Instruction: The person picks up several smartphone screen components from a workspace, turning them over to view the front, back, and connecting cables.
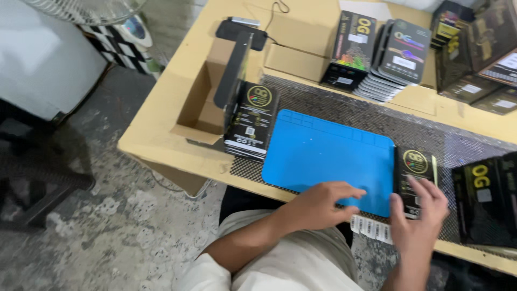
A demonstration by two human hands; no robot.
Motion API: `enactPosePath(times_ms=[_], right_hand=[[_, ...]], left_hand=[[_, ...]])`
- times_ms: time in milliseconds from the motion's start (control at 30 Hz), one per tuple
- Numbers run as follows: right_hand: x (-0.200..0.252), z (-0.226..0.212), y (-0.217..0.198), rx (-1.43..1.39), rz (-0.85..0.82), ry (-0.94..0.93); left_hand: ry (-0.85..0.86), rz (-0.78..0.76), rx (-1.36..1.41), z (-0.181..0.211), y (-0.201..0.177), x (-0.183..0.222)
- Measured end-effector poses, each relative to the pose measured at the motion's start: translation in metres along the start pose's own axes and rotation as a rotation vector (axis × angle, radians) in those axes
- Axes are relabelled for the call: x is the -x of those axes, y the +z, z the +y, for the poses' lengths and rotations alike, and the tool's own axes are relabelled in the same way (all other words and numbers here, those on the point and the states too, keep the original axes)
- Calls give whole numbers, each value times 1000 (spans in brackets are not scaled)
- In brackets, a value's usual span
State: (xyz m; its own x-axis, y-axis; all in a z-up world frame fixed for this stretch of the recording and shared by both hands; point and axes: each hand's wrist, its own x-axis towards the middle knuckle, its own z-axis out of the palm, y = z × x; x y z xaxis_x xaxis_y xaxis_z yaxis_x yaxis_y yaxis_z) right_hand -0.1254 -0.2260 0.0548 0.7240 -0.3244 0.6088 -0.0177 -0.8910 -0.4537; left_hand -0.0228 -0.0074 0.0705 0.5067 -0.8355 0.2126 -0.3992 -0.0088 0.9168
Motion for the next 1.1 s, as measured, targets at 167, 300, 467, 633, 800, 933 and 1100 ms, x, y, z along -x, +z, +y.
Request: enactPosePath(times_ms=[167, 300, 467, 633, 800, 933, 1100], right_hand=[[4, -54, 34, -279, -250, -27], [10, -98, 48, -549, -484, -33], [19, -104, 68, -531, -537, -136], [21, -105, 72, -476, -560, -129], [23, -107, 64, -490, -587, -52], [25, -105, 62, -491, -609, -53], [32, -91, 62, -977, -631, 88]], left_hand=[[-26, 342, -25, -7, -28, 53], [35, 635, -105, -21, -46, 84], [-5, 804, -169, -37, -68, 94], [-54, 825, -126, -41, -75, 93], [-42, 886, 93, -42, -71, 96], [-57, 844, 408, -50, -66, 104], [-40, 874, 384, -48, -64, 113]])
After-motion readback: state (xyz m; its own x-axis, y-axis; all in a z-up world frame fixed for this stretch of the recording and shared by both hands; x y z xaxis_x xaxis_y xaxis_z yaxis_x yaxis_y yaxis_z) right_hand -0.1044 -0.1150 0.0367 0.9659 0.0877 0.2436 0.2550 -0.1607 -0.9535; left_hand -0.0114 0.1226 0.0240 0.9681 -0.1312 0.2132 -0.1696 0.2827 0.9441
